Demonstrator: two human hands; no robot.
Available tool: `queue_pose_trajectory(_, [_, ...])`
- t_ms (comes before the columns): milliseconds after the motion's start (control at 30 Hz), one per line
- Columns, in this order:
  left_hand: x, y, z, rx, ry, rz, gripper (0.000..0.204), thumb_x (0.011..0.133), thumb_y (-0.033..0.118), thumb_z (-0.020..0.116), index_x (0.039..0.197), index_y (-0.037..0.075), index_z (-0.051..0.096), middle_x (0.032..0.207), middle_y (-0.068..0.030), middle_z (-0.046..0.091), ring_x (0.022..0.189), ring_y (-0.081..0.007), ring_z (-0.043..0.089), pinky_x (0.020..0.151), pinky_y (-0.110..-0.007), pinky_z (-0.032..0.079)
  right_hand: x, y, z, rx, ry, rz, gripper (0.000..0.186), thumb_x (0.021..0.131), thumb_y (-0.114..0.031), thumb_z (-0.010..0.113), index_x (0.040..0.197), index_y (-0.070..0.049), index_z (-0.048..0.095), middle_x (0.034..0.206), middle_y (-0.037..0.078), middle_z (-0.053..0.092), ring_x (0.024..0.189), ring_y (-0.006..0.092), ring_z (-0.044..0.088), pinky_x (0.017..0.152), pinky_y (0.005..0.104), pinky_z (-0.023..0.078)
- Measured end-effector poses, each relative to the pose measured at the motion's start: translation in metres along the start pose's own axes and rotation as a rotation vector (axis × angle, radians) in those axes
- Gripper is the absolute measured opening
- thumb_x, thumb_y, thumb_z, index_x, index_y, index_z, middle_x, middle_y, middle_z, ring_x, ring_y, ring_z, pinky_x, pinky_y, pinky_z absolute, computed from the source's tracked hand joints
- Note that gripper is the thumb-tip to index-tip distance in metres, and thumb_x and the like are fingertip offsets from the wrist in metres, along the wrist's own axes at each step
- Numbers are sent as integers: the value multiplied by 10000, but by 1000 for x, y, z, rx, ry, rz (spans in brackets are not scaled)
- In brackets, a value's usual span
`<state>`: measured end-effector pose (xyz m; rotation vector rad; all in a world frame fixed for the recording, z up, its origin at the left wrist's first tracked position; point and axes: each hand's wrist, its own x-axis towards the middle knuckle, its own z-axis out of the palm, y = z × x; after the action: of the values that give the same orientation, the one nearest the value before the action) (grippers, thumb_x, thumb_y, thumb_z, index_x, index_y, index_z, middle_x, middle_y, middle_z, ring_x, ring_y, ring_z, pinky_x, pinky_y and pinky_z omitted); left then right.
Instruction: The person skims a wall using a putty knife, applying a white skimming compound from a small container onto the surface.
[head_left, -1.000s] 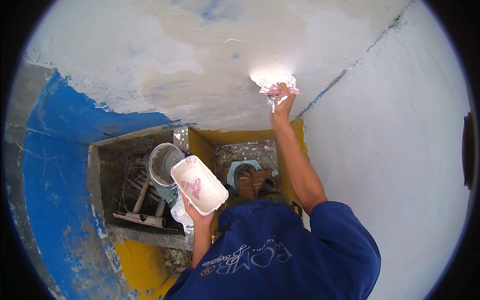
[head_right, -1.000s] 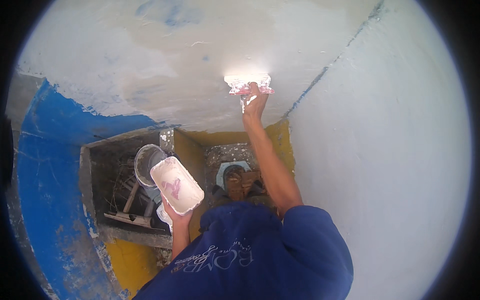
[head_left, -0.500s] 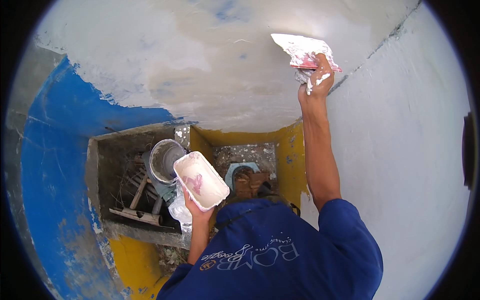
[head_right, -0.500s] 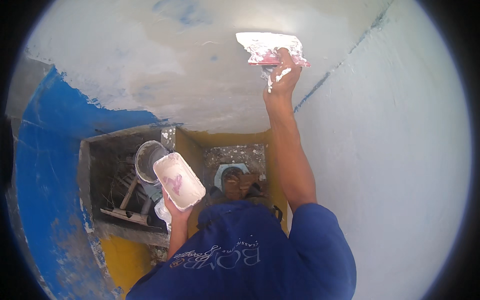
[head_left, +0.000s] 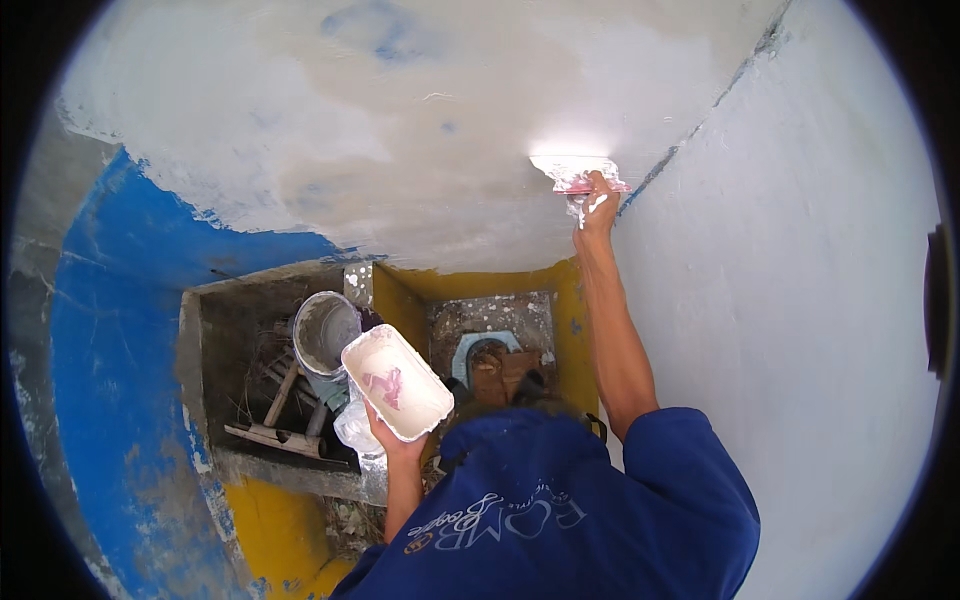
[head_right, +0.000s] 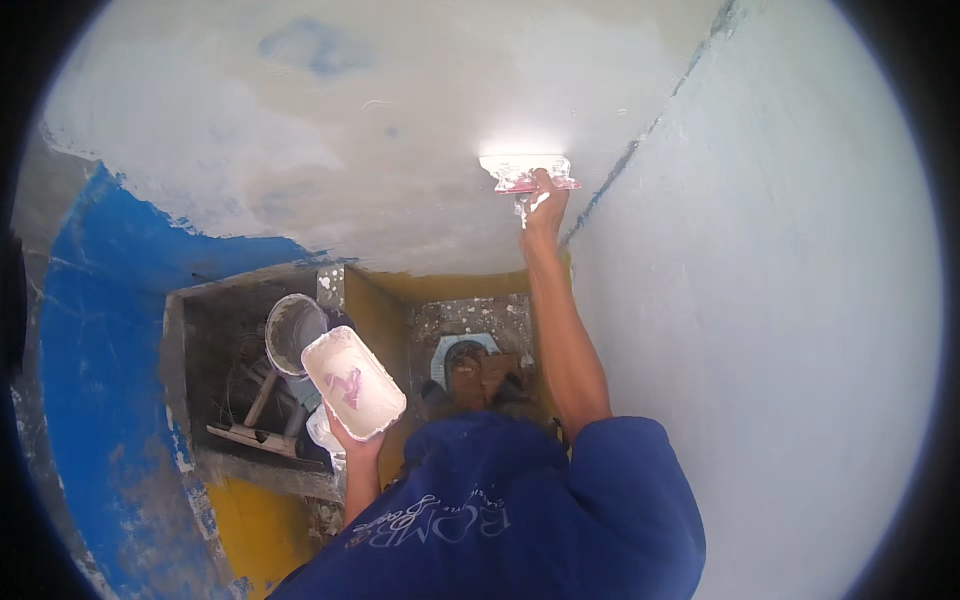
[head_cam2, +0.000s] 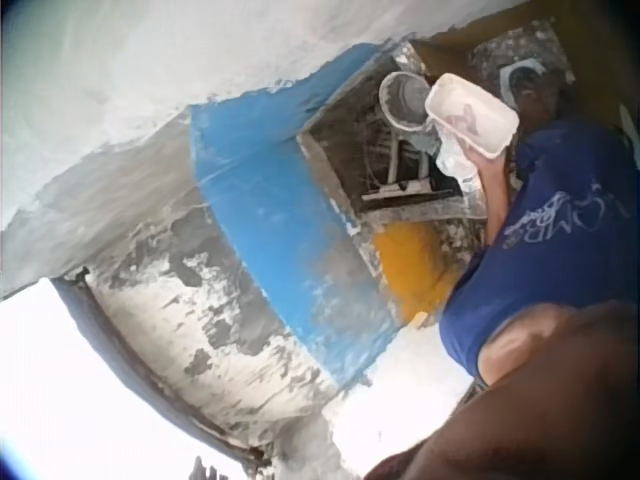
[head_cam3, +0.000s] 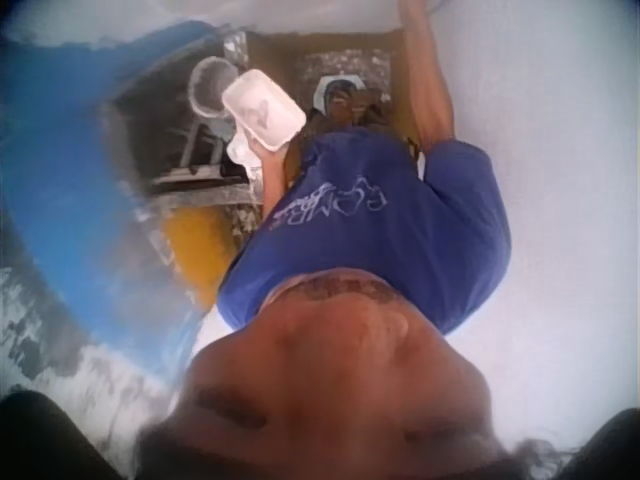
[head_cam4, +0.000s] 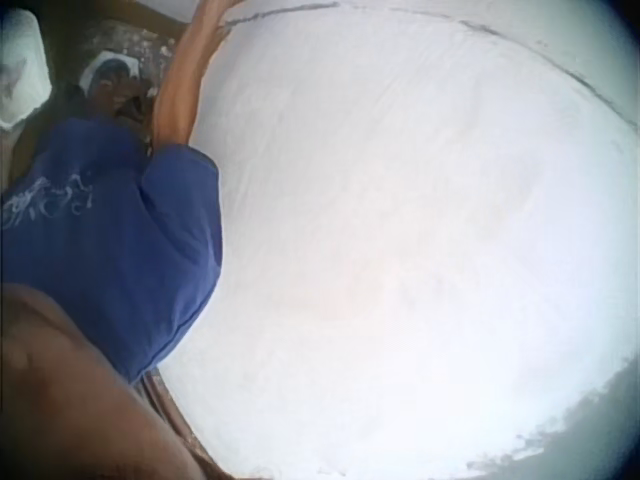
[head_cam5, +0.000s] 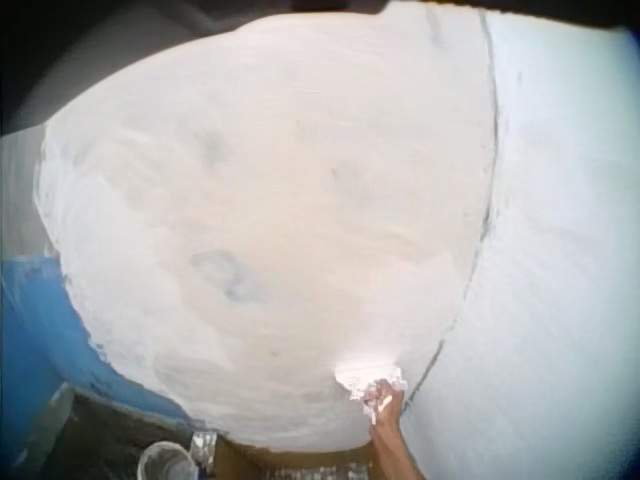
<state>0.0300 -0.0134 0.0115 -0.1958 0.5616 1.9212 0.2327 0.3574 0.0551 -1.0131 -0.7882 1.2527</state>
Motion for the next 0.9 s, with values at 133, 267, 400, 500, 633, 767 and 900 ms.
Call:
queue_pose_trajectory(133, [-1, -17, -8, 41, 45, -3, 604, 931, 506, 411, 1414, 147, 357, 1406, -86, 429, 1265, -334, 434, 1034, -568, 351, -24, 21, -29, 63, 40, -163, 73, 838, -84, 565, 766, -76, 560, 705, -41, 505, 571, 60, 466, 508, 212, 355])
queue_pose_trajectory(267, [-13, -34, -25, 11, 20, 9, 609, 929, 512, 415, 1420, 158, 348, 1412, -77, 422, 1264, -333, 435, 1036, -577, 342, -25, 58, -31, 93, 155, 203, 123, 834, -86, 567, 723, -111, 520, 660, -55, 451, 521, 47, 409, 456, 226, 303])
queue_pose_trajectory(400, [-28, -46, -23, -20, 124, 13, 571, 931, 483, 402, 1369, 115, 419, 1338, -114, 491, 1209, -339, 484, 1000, -559, 389, -19, 62, -8, 108, 77, 174, 183, 843, -116, 545, 680, -86, 466, 637, -22, 424, 522, 78, 406, 458, 255, 313])
queue_pose_trajectory(500, [-32, -50, -29, -29, 103, -1, 565, 930, 482, 408, 1360, 117, 429, 1327, -111, 498, 1202, -341, 485, 1000, -558, 387, -13, 35, 15, 125, 54, 1, 206, 826, -109, 540, 646, -88, 439, 620, -24, 389, 505, 76, 364, 439, 253, 287])
queue_pose_trajectory(633, [-28, -43, -31, 2, 113, 31, 570, 924, 491, 419, 1360, 124, 427, 1326, -104, 498, 1202, -342, 482, 1000, -560, 384, -17, -35, 34, 231, -60, -192, 211, 814, -98, 544, 637, -96, 427, 599, -36, 343, 467, 63, 289, 414, 236, 232])
queue_pose_trajectory(767, [-21, -26, -30, 1, 45, 16, 599, 917, 511, 427, 1390, 145, 391, 1368, -87, 466, 1236, -341, 458, 1020, -572, 361, -46, -66, 24, 155, -48, -178, 253, 884, -114, 407, 636, -110, 359, 666, -58, 257, 580, 67, 213, 519, 238, 196])
queue_pose_trajectory(900, [-12, -25, -34, 6, -52, 12, 631, 916, 523, 427, 1425, 160, 348, 1413, -80, 428, 1269, -346, 431, 1038, -590, 335, -46, 19, -9, 58, 58, -60, 168, 856, -103, 535, 700, -89, 474, 582, -33, 404, 469, 50, 335, 423, 239, 250])
